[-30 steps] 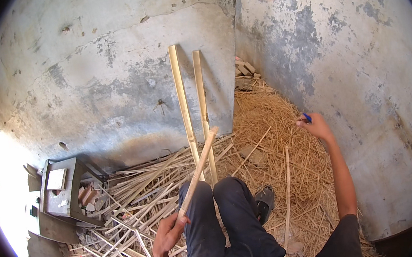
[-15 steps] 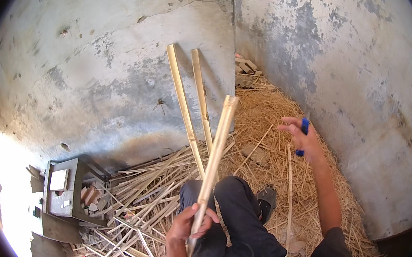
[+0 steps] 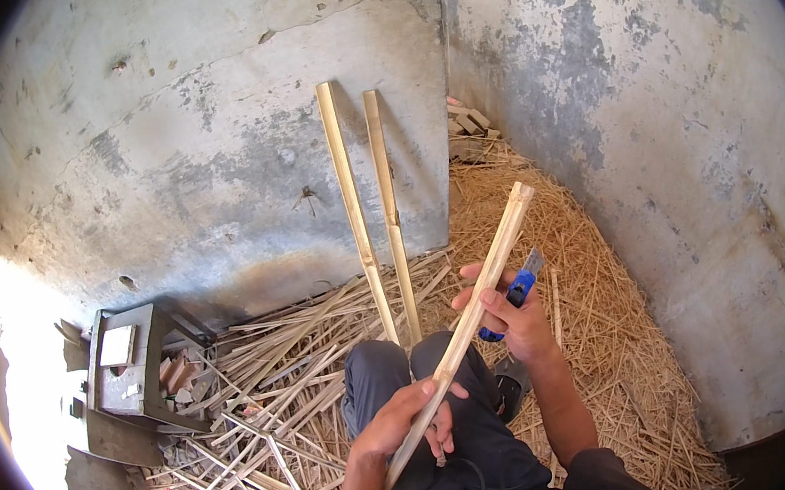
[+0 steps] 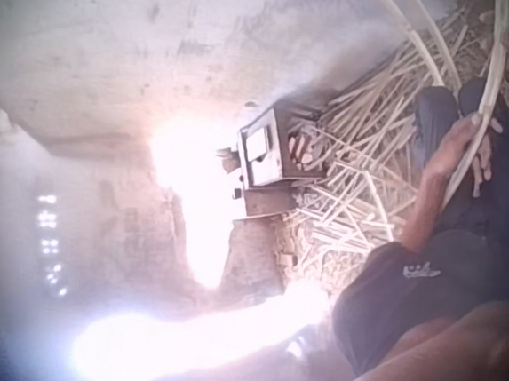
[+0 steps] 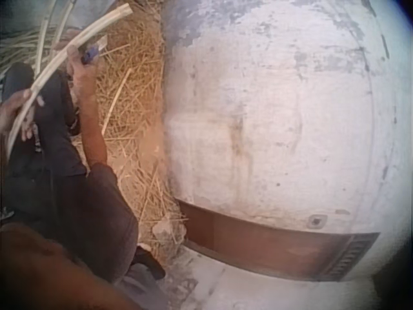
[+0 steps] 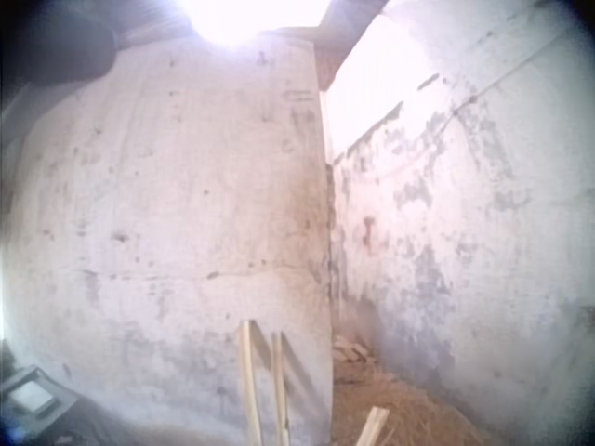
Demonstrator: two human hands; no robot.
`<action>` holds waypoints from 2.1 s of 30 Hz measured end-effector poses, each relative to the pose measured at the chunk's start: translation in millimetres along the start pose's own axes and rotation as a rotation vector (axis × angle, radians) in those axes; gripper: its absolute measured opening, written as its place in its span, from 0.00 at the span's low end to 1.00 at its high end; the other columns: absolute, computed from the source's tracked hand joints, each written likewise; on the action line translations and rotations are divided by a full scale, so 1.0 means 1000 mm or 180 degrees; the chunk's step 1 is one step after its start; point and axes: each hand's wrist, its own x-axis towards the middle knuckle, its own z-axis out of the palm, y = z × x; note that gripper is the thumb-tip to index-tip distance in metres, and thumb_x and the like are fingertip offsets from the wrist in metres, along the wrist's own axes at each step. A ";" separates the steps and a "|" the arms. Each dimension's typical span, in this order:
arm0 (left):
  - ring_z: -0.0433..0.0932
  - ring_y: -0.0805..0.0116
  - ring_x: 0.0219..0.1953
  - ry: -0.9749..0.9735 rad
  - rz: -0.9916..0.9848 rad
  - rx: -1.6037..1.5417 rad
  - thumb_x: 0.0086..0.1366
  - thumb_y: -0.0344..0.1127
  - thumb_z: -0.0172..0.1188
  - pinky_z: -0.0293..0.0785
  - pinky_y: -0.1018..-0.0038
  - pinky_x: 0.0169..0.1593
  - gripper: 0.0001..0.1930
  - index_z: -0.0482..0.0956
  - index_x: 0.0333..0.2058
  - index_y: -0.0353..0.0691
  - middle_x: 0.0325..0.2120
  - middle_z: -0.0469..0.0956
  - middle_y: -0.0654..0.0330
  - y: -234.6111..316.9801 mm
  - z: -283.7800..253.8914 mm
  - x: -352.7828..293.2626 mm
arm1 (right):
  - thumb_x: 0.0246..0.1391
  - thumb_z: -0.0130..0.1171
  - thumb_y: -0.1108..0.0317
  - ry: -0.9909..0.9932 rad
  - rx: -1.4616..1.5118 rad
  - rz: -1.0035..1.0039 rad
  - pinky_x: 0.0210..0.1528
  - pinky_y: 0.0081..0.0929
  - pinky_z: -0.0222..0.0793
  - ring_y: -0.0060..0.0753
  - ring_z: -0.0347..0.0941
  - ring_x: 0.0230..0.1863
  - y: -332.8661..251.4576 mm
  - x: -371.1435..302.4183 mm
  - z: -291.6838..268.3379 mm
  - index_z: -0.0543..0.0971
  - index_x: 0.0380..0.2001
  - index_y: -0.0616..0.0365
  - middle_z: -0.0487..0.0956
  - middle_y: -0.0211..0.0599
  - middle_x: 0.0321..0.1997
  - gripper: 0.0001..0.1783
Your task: The person sits on the floor and uses a knife to shave the surface of a long bamboo stick. They hold the stick with one hand and scrape the blade along its length to remove the outer layer, creating thin shavings that fall onto the straw-covered floor.
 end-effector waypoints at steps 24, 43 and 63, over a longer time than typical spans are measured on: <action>0.68 0.69 0.24 0.1430 0.1267 0.2213 0.88 0.50 0.42 0.66 0.67 0.31 0.23 0.75 0.43 0.35 0.20 0.69 0.61 0.020 0.045 -0.005 | 0.64 0.72 0.52 -0.0394 -0.3999 -0.2002 0.28 0.34 0.76 0.38 0.81 0.26 -0.014 -0.050 0.015 0.86 0.43 0.56 0.82 0.33 0.29 0.18; 0.77 0.25 0.30 0.2164 0.1346 0.2970 0.85 0.40 0.50 0.66 0.42 0.31 0.13 0.71 0.43 0.34 0.23 0.75 0.36 0.021 0.057 0.001 | 0.60 0.74 0.54 -0.0270 -0.4319 -0.2079 0.25 0.33 0.72 0.36 0.79 0.23 -0.019 -0.047 0.034 0.87 0.42 0.54 0.81 0.31 0.26 0.16; 0.77 0.29 0.25 0.2364 0.1145 0.3444 0.85 0.40 0.50 0.66 0.42 0.29 0.13 0.70 0.41 0.37 0.19 0.75 0.38 -0.005 0.037 -0.008 | 0.59 0.76 0.52 0.0023 -0.4488 -0.2110 0.23 0.35 0.71 0.37 0.79 0.21 -0.008 -0.023 0.010 0.88 0.38 0.51 0.81 0.31 0.25 0.15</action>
